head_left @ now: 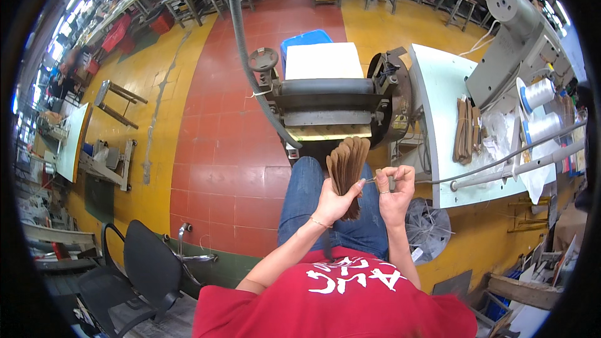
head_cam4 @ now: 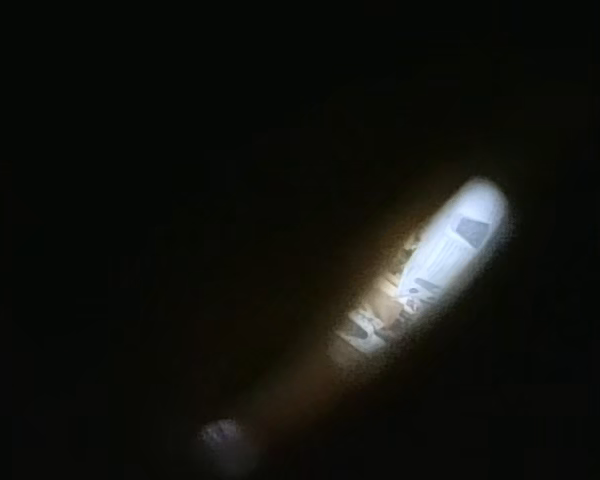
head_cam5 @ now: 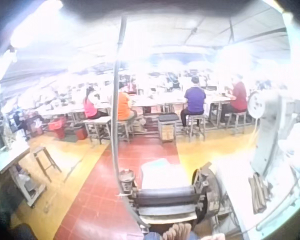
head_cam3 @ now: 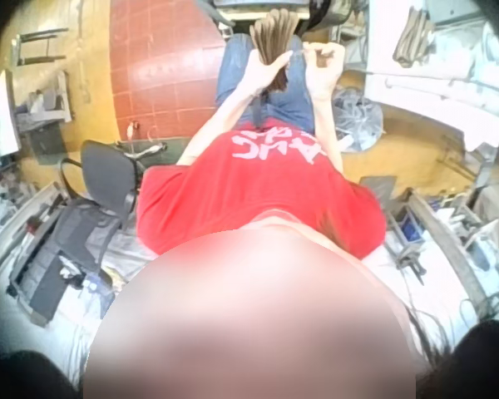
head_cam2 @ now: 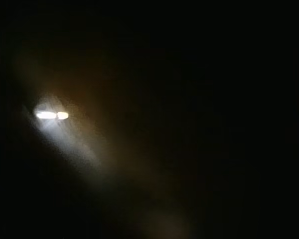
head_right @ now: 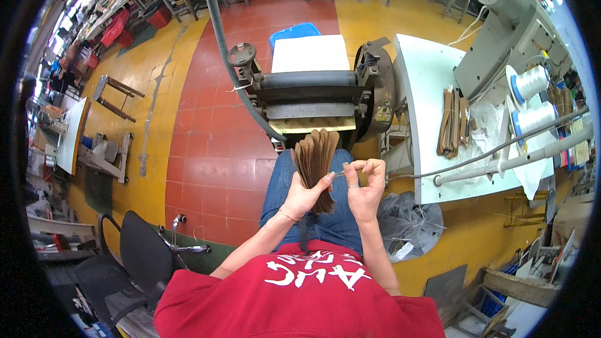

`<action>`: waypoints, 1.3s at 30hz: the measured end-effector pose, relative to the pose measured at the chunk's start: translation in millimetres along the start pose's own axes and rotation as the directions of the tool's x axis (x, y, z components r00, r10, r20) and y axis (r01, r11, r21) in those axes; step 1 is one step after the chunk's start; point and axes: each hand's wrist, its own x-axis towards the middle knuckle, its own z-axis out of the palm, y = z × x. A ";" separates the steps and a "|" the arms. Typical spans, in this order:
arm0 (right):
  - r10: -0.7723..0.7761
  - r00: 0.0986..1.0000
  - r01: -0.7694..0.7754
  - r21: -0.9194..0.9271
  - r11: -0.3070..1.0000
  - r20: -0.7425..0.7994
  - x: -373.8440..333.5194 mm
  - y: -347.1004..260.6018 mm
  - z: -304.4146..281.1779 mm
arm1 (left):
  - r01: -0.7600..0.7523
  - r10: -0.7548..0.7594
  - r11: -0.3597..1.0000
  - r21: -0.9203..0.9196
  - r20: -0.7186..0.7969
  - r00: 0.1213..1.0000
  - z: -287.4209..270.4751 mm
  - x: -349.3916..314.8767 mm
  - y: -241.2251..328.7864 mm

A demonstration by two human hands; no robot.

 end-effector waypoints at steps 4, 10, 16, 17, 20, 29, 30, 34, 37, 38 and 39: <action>0.271 0.917 -0.383 0.458 0.802 0.293 -2.2 -0.6 -6.2 | 0.017 -0.017 0.999 0.036 -0.009 1.000 -6.2 -0.7 -5.1; 0.108 0.815 -0.391 0.402 0.828 0.570 -3.5 -13.4 -17.3 | 0.082 -0.082 0.997 0.001 0.008 0.997 -9.5 -10.1 -2.8; -0.014 0.742 -0.371 0.429 0.824 0.670 -7.3 -24.7 -22.4 | 0.067 -0.069 0.991 -0.113 -0.014 0.997 -11.5 -8.1 3.9; -0.039 0.728 -0.439 0.508 0.741 0.685 -7.2 -24.8 -21.5 | 0.069 -0.071 0.993 -0.094 -0.016 0.997 -10.7 -7.4 2.3; 0.234 0.707 -0.610 0.408 0.679 0.667 -5.4 -25.1 -18.9 | -0.134 0.127 0.991 -0.030 -0.154 0.980 -1.5 -5.5 -7.5; 0.162 0.963 -0.054 -0.439 0.897 0.214 1.2 -20.0 18.2 | -0.304 0.337 0.890 0.341 -0.041 0.941 16.3 -8.7 -2.4; 0.176 0.961 -0.083 -0.387 0.918 0.211 3.9 -18.1 17.0 | -0.263 0.278 0.889 0.375 0.013 0.960 15.7 -9.9 0.6; 0.203 0.941 -0.141 -0.231 0.963 0.269 12.8 -14.5 5.6 | -0.003 -0.130 0.859 0.512 0.223 0.966 3.7 -12.9 6.7; 0.302 0.814 -0.393 0.088 0.915 0.497 22.8 -20.0 -9.2 | 0.376 -0.283 0.926 0.018 0.694 0.663 -27.1 -11.7 8.5; 0.326 0.711 -0.570 0.240 0.786 0.623 27.5 -23.7 -12.6 | 0.388 -0.187 0.919 -0.066 0.796 0.576 -33.7 -4.1 7.0; 0.289 0.659 -0.656 0.343 0.672 0.695 29.8 -29.1 -13.7 | 0.483 -0.103 0.849 -0.213 0.831 0.546 -37.3 -3.7 5.0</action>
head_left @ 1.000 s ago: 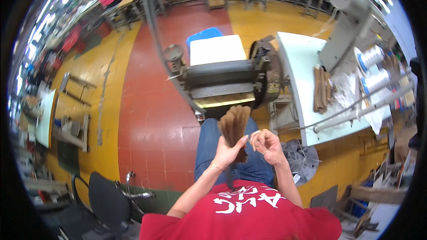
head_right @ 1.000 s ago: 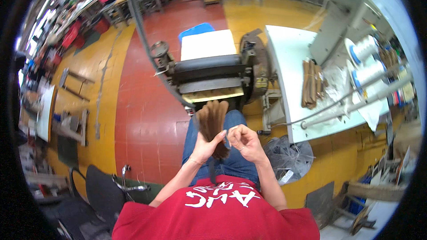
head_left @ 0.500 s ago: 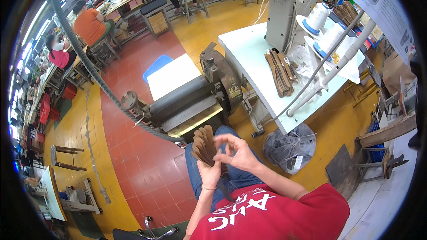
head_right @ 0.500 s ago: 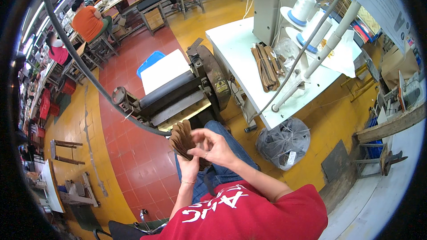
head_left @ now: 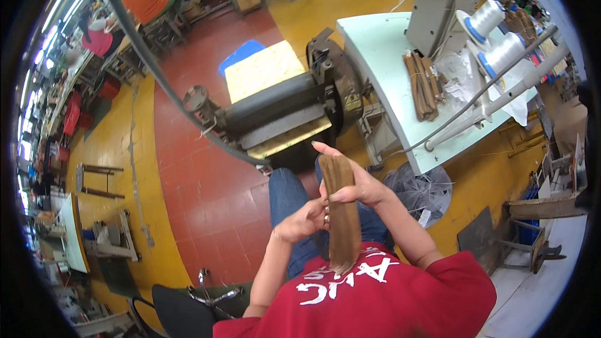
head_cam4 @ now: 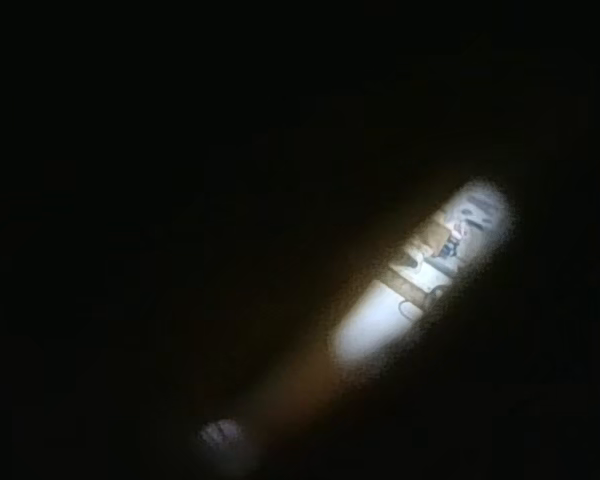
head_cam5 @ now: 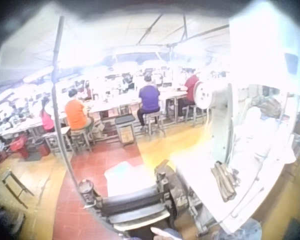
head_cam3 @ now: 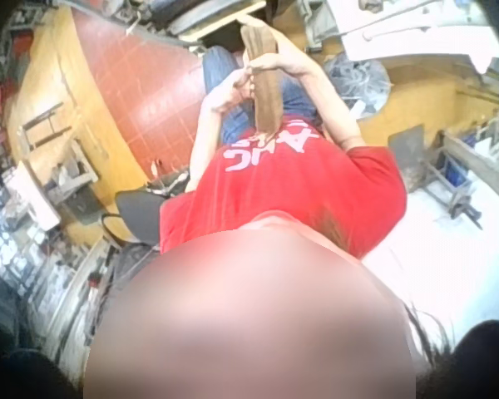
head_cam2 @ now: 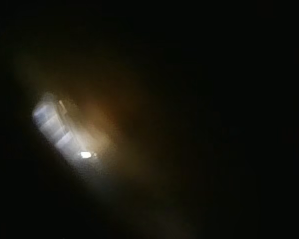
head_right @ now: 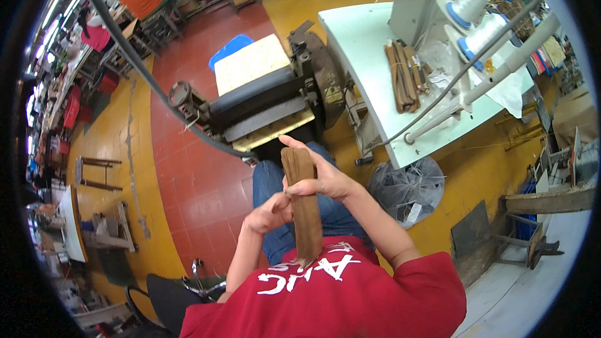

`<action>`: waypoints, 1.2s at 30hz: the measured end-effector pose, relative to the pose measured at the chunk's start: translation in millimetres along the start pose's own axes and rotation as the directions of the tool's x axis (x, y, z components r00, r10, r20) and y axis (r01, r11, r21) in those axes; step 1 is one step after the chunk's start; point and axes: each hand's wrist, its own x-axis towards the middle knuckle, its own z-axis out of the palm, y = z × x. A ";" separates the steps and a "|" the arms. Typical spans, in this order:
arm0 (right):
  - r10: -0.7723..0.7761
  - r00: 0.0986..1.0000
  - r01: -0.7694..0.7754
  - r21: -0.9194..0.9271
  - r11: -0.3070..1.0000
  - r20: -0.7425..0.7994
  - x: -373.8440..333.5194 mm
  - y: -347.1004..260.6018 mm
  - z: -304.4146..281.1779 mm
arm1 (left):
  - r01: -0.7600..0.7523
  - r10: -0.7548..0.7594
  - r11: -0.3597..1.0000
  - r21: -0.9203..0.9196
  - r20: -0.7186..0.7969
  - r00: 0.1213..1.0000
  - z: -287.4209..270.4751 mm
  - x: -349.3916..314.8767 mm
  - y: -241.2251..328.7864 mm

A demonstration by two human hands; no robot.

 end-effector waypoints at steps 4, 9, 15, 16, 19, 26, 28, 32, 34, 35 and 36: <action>-0.092 0.994 0.097 -0.089 0.991 0.064 12.2 -23.3 9.3 | -0.046 0.078 0.985 -0.164 0.193 0.978 -4.6 16.5 0.7; 0.083 0.981 -0.070 -0.083 0.994 0.174 19.4 -23.3 25.1 | -0.072 0.135 0.978 -0.194 0.336 0.932 16.6 39.7 0.0; -0.010 0.994 0.050 -0.358 0.932 0.112 29.8 -17.3 13.2 | -0.109 0.133 0.977 -0.185 0.123 0.984 10.2 30.8 2.4; -0.037 0.999 0.050 -0.463 0.885 0.038 31.3 -19.7 8.1 | -0.119 0.125 0.971 -0.208 0.014 0.992 8.5 27.9 0.9; -0.306 0.937 0.025 -0.846 0.532 -0.165 26.8 -22.0 0.0 | -0.201 0.175 0.979 -0.029 -0.380 0.908 -1.0 22.5 3.0; -0.073 0.973 -0.112 -0.717 0.688 -0.221 13.2 1.6 4.9 | -0.140 0.214 0.974 0.180 -0.506 0.835 -1.0 10.6 6.7; 0.002 0.973 -0.127 -0.529 0.839 -0.231 13.0 6.2 4.8 | -0.127 0.196 0.977 0.170 -0.496 0.846 0.5 7.7 5.8; -0.023 0.973 -0.061 -0.354 0.933 -0.229 11.5 5.3 5.5 | -0.198 0.199 0.978 0.057 -0.519 0.831 -2.0 3.0 3.0; -0.063 0.964 -0.060 -0.443 0.895 -0.258 7.1 -1.6 6.5 | -0.167 0.159 0.986 0.031 -0.519 0.840 -6.4 -0.5 4.1; -0.036 0.953 -0.117 -0.475 0.872 -0.300 5.3 -6.0 7.0 | -0.154 0.141 0.988 0.017 -0.513 0.847 -8.0 -2.7 4.7; -0.039 0.966 -0.061 -0.374 0.925 -0.254 0.6 -11.9 7.7 | -0.124 0.117 0.992 0.017 -0.475 0.872 -10.8 -4.1 6.8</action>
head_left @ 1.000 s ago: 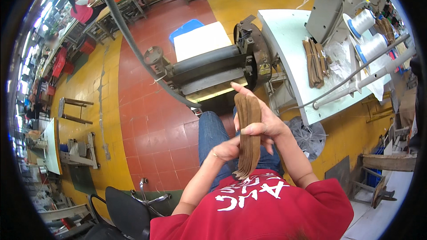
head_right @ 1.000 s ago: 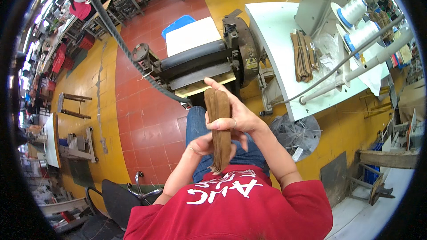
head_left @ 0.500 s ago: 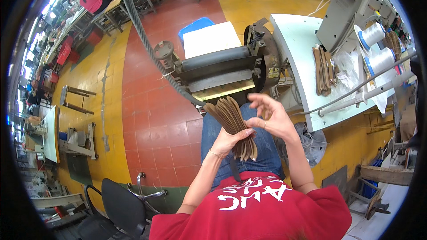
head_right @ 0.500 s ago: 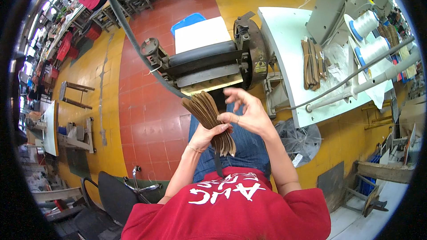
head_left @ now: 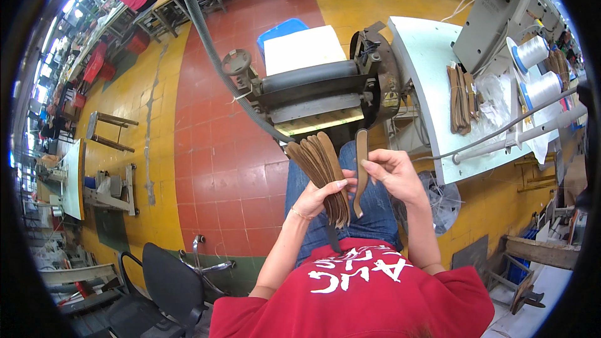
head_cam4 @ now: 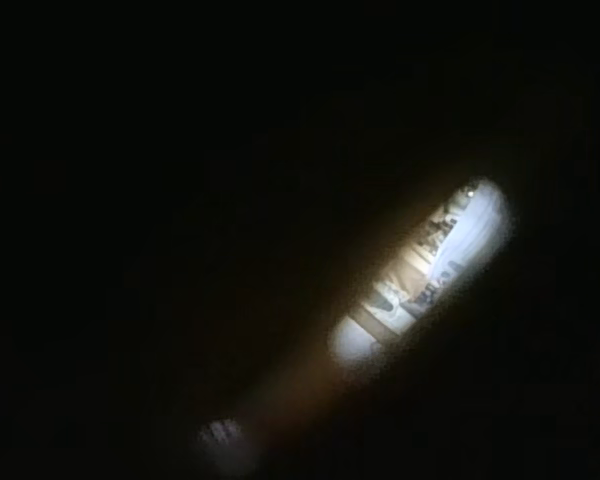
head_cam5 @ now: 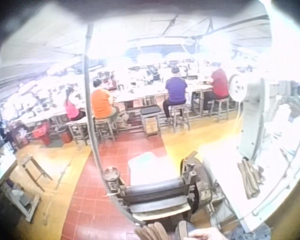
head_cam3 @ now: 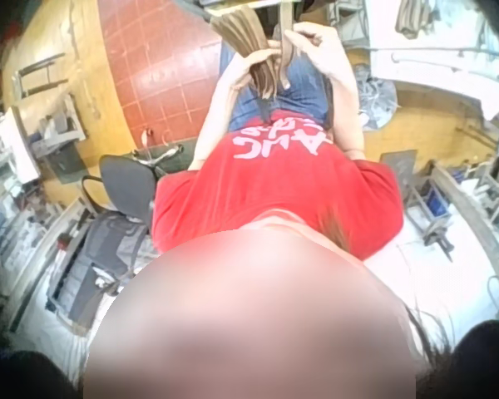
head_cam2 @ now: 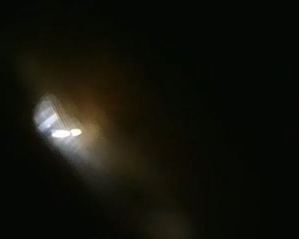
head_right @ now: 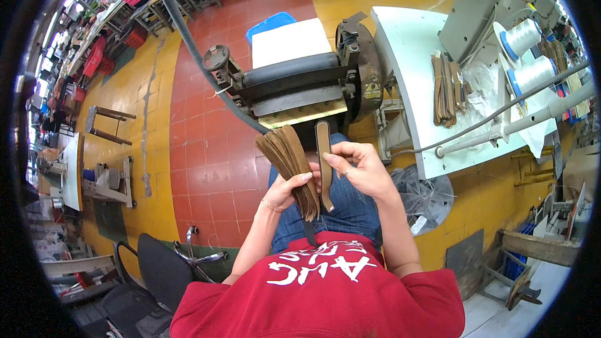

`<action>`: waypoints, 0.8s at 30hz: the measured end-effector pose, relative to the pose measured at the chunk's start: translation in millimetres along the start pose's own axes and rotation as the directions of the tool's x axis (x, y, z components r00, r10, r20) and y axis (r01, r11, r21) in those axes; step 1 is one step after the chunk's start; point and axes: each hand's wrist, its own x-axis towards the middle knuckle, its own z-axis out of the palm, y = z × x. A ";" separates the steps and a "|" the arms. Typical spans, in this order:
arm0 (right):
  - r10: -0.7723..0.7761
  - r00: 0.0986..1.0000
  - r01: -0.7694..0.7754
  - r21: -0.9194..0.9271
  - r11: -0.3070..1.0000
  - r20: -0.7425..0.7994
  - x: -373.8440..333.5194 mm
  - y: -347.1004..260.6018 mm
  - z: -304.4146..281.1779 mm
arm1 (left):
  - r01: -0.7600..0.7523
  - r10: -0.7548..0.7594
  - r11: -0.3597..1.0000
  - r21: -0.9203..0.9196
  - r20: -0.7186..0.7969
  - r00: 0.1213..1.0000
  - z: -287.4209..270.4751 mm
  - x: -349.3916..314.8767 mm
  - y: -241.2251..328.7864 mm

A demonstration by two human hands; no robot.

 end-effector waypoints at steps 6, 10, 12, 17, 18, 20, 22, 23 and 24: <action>0.080 0.988 -0.097 0.126 0.987 0.129 -3.7 -4.8 9.5 | -0.048 0.036 0.998 0.045 0.248 0.968 2.3 -2.6 0.5; -0.253 0.966 0.236 -0.220 0.947 -0.050 1.9 9.3 18.1 | -0.004 0.019 0.999 -0.052 0.299 0.954 7.2 -2.5 -5.5; -0.260 0.965 0.244 -0.325 0.914 -0.007 2.4 12.2 15.3 | 0.000 0.003 1.000 -0.009 0.289 0.957 6.5 -1.8 -8.3; -0.220 0.974 0.219 -0.421 0.880 0.046 2.8 12.9 4.7 | 0.031 -0.025 0.999 -0.014 0.305 0.952 8.3 1.1 -16.2; -0.183 0.983 0.176 -0.338 0.925 0.014 4.1 14.8 4.4 | 0.034 -0.033 0.999 -0.001 0.268 0.963 10.1 0.2 -16.5; -0.142 0.989 0.133 -0.163 0.978 -0.046 10.6 20.7 3.5 | -0.017 0.017 1.000 0.003 0.180 0.984 14.9 -1.5 -14.7; -0.115 0.989 0.125 0.102 0.987 -0.093 12.2 22.8 -5.9 | -0.038 0.033 0.994 0.100 0.051 0.998 14.9 -2.5 -5.8; -0.053 0.991 0.083 0.252 0.964 -0.127 13.4 23.4 -10.6 | -0.060 0.061 0.988 0.139 -0.004 0.998 14.0 -3.1 -0.4; -0.094 0.982 0.135 0.256 0.957 -0.166 13.5 25.7 -11.5 | -0.064 0.067 0.985 0.162 -0.012 0.998 13.4 -2.8 4.4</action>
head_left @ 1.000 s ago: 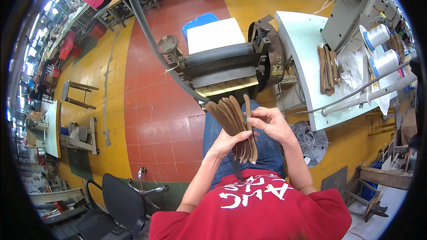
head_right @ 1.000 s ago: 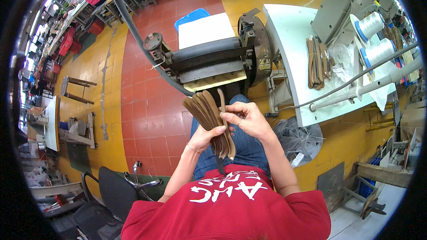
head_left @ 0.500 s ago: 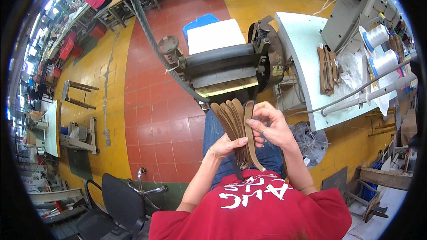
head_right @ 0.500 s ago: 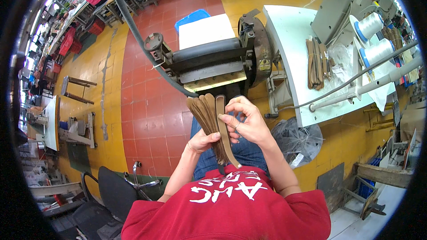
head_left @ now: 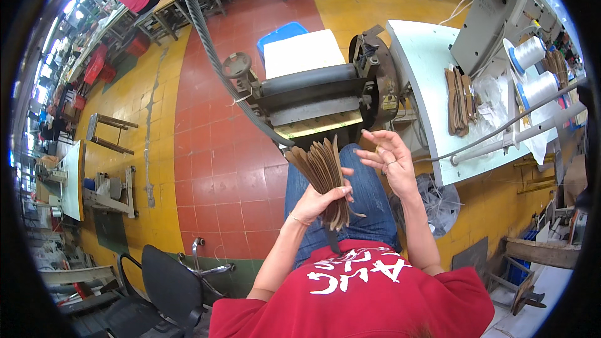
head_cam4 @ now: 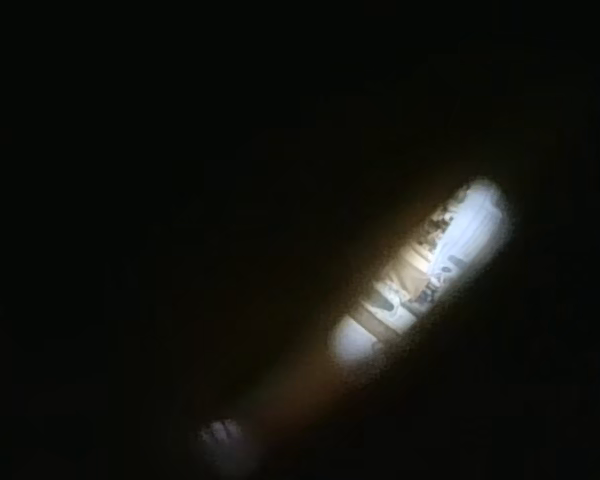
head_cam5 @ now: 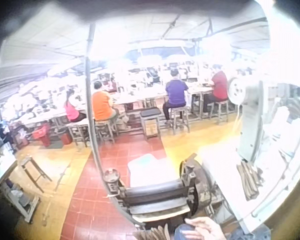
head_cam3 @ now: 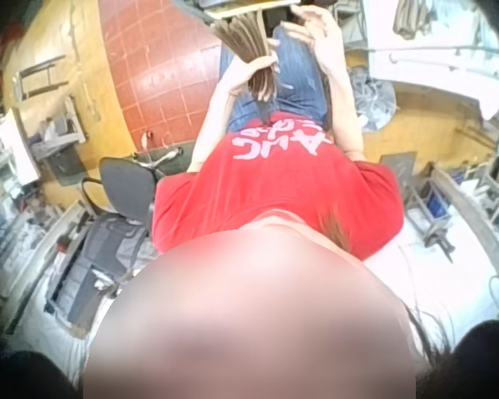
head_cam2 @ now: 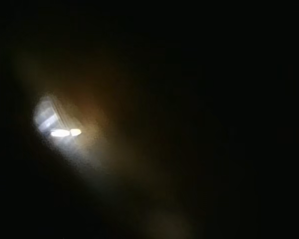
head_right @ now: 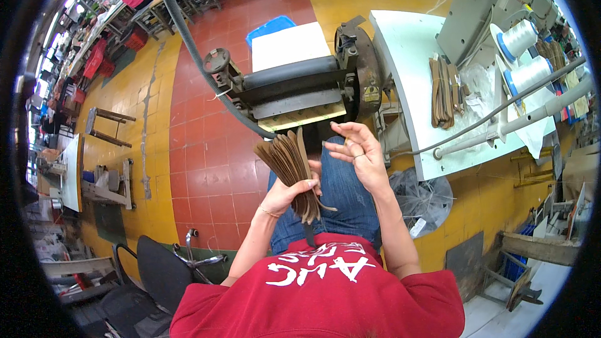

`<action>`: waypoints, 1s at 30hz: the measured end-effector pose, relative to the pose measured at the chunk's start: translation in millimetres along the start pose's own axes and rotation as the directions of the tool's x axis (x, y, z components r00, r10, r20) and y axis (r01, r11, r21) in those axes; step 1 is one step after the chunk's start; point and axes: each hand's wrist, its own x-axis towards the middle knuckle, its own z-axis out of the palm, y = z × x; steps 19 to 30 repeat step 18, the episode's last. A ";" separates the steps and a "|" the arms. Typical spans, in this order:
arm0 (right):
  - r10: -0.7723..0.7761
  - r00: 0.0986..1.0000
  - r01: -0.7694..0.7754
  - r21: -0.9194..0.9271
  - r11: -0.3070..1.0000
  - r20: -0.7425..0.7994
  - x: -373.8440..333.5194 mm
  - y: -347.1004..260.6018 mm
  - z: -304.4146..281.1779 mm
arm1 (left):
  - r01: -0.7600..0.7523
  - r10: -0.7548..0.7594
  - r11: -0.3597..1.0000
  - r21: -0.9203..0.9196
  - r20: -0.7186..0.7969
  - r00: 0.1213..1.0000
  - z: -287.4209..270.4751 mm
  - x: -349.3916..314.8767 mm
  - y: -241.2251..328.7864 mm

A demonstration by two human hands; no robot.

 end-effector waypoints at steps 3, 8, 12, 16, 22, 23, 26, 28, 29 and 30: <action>-0.003 1.000 0.002 -0.017 1.000 -0.014 -0.9 5.7 -2.6 | -0.017 0.017 1.000 0.014 0.005 1.000 0.1 -4.7 10.4; -0.185 0.974 0.172 0.106 0.979 0.128 -1.6 25.0 9.1 | -0.067 0.069 0.998 -0.020 0.092 0.993 14.4 -5.2 16.8; -0.006 0.965 -0.031 0.136 0.990 0.262 -12.3 24.4 13.5 | 0.011 -0.019 0.998 0.063 0.127 0.992 23.2 2.9 14.5; -0.084 0.969 0.075 0.048 0.996 0.233 -8.2 13.8 6.5 | -0.051 0.058 0.916 0.397 -0.005 0.998 26.9 7.6 -6.2; -0.057 0.954 0.056 0.010 0.998 0.293 -9.0 11.4 2.7 | 0.130 -0.200 0.892 0.434 0.119 0.973 24.4 15.6 -21.6; -0.057 0.954 0.056 0.010 0.998 0.293 -9.0 11.4 2.7 | 0.130 -0.200 0.892 0.434 0.119 0.973 24.4 15.6 -21.6; -0.057 0.954 0.056 0.010 0.998 0.293 -9.0 11.4 2.7 | 0.130 -0.200 0.892 0.434 0.119 0.973 24.4 15.6 -21.6; -0.057 0.954 0.056 0.010 0.998 0.293 -9.0 11.4 2.7 | 0.130 -0.200 0.892 0.434 0.119 0.973 24.4 15.6 -21.6; -0.057 0.954 0.056 0.010 0.998 0.293 -9.0 11.4 2.7 | 0.130 -0.200 0.892 0.434 0.119 0.973 24.4 15.6 -21.6; -0.057 0.954 0.056 0.010 0.998 0.293 -9.0 11.4 2.7 | 0.130 -0.200 0.892 0.434 0.119 0.973 24.4 15.6 -21.6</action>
